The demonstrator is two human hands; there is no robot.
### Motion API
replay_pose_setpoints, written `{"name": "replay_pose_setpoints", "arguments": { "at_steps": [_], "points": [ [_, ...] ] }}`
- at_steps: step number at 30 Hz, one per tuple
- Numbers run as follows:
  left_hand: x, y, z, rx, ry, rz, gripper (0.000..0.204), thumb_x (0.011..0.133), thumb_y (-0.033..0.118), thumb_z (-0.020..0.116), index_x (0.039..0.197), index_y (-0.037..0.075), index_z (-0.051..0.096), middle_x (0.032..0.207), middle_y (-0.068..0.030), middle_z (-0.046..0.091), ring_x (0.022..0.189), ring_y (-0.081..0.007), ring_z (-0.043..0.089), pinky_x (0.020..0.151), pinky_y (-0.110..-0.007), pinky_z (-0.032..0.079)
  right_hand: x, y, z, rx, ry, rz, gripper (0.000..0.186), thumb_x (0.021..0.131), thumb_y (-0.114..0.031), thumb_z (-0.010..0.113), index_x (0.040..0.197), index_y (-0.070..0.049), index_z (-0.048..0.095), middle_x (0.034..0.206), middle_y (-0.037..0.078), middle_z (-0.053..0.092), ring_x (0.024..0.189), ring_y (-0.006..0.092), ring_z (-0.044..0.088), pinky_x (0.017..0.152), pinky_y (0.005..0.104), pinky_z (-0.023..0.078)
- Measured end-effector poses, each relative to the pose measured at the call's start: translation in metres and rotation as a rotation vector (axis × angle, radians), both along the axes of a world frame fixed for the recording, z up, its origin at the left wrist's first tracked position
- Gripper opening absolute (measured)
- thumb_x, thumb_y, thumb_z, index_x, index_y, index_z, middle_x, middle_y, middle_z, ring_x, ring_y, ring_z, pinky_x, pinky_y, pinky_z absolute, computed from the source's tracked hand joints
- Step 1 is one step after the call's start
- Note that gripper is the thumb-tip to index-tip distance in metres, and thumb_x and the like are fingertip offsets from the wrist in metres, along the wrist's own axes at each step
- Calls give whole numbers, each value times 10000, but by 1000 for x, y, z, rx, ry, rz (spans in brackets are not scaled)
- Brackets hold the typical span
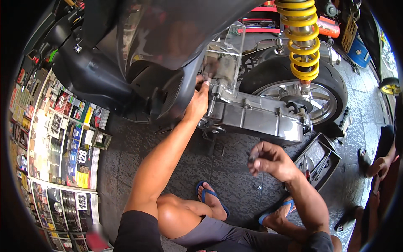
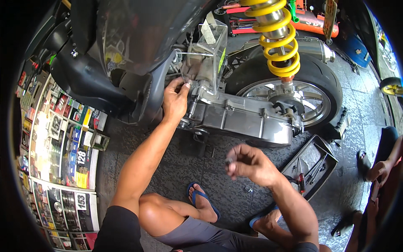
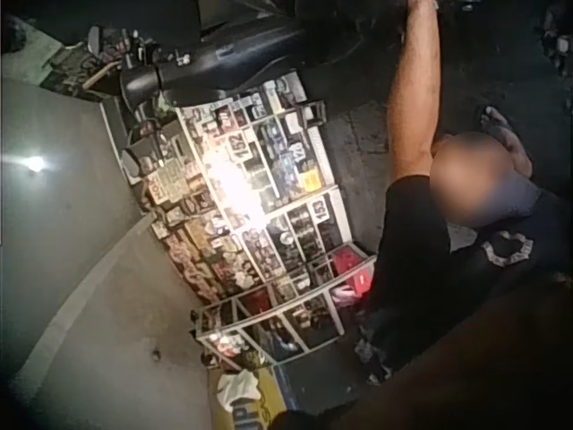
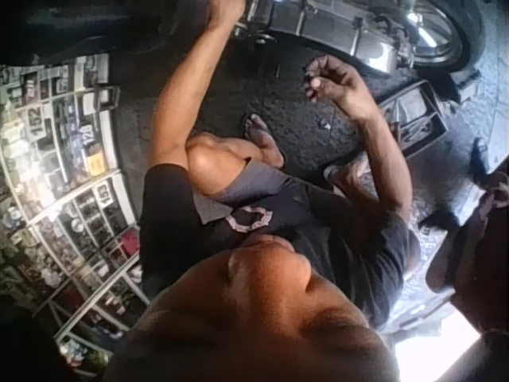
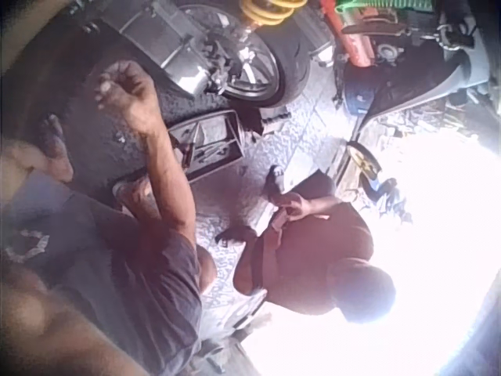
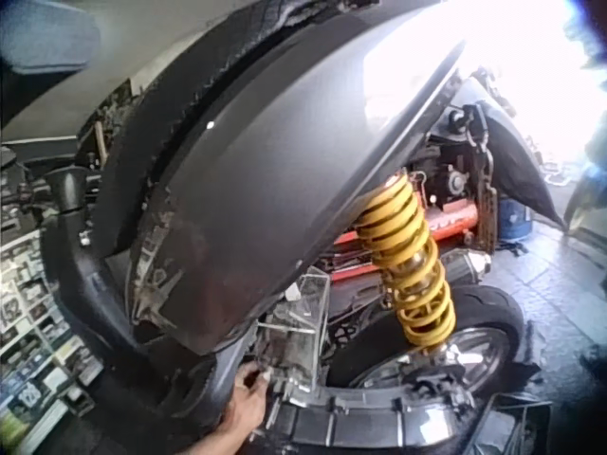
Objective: The person positions a clear plastic cover against the side of a motorcycle engine and secures it by hand before tightening several bolts with a T-handle socket wrench.
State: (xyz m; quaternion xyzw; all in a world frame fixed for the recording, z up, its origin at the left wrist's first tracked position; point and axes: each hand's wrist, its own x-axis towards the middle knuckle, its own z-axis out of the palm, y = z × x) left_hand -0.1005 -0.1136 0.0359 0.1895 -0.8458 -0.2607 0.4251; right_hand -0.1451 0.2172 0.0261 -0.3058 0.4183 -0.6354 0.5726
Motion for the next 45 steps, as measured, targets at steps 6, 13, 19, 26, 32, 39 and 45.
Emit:
{"name": "replay_pose_setpoints", "arguments": {
  "at_steps": [6, 13, 19, 26, 32, 39, 45],
  "points": [
    [-8, 13, 1, 83, 67, -34, 203, 927, 100, 648, 1078, -36, 652, 911, -61, 676, 830, -125, 609, 785, -275, 484, 15, -33, 14, -227, -365, -263, 175, 955, -47, 616, 1124, -7, 593, 954, 123, 693, 812, 197, 682, 741, 328, 579],
    [-1, 24, 15, 172, 88, -65, 238, 931, 125, 635, 1101, -42, 635, 983, -112, 685, 918, -193, 630, 858, -330, 484, 30, -48, 12, -404, -518, -224, 192, 951, -3, 597, 1141, -21, 579, 993, 165, 688, 842, 216, 684, 772, 321, 578],
    [7, 21, 24, 208, -78, 67, 266, 918, 148, 646, 1121, -24, 642, 1026, -151, 684, 962, -258, 643, 894, -368, 482, 34, -52, 10, -434, -509, -200, 174, 954, 0, 592, 1124, -37, 575, 1012, 178, 681, 850, 215, 676, 772, 311, 565],
    [4, 35, 30, 112, -33, 87, 290, 923, 180, 644, 1141, -12, 646, 1073, -161, 682, 1009, -273, 640, 924, -374, 477, 22, -77, 15, -275, 22, -438, 157, 953, 13, 588, 1106, -19, 593, 1012, 119, 688, 858, 159, 656, 762, 285, 534],
    [4, 26, 24, 130, -42, 80, 311, 932, 187, 635, 1149, -35, 648, 1077, -158, 696, 1021, -254, 647, 945, -352, 473, 2, -146, 42, -71, 1025, -958, 181, 818, -54, 704, 996, -34, 673, 981, 155, 596, 987, 320, 558, 894, 409, 442],
    [8, 20, 19, 247, 11, 17, 234, 949, 104, 602, 1122, -44, 657, 1058, -126, 700, 991, -186, 632, 918, -318, 482, 19, -189, 33, 87, 1002, -1150, 194, 836, -153, 698, 1024, -118, 732, 1098, 205, 520, 1119, 383, 463, 955, 483, 374],
    [2, 20, 10, 369, 61, -13, 201, 969, 66, 564, 1109, -39, 663, 1081, -117, 692, 1017, -184, 624, 938, -316, 481, 26, -195, 31, 196, 1028, -1234, 198, 818, -161, 741, 1014, -137, 754, 1000, 158, 514, 1030, 361, 476, 940, 466, 378]
  ]
}}
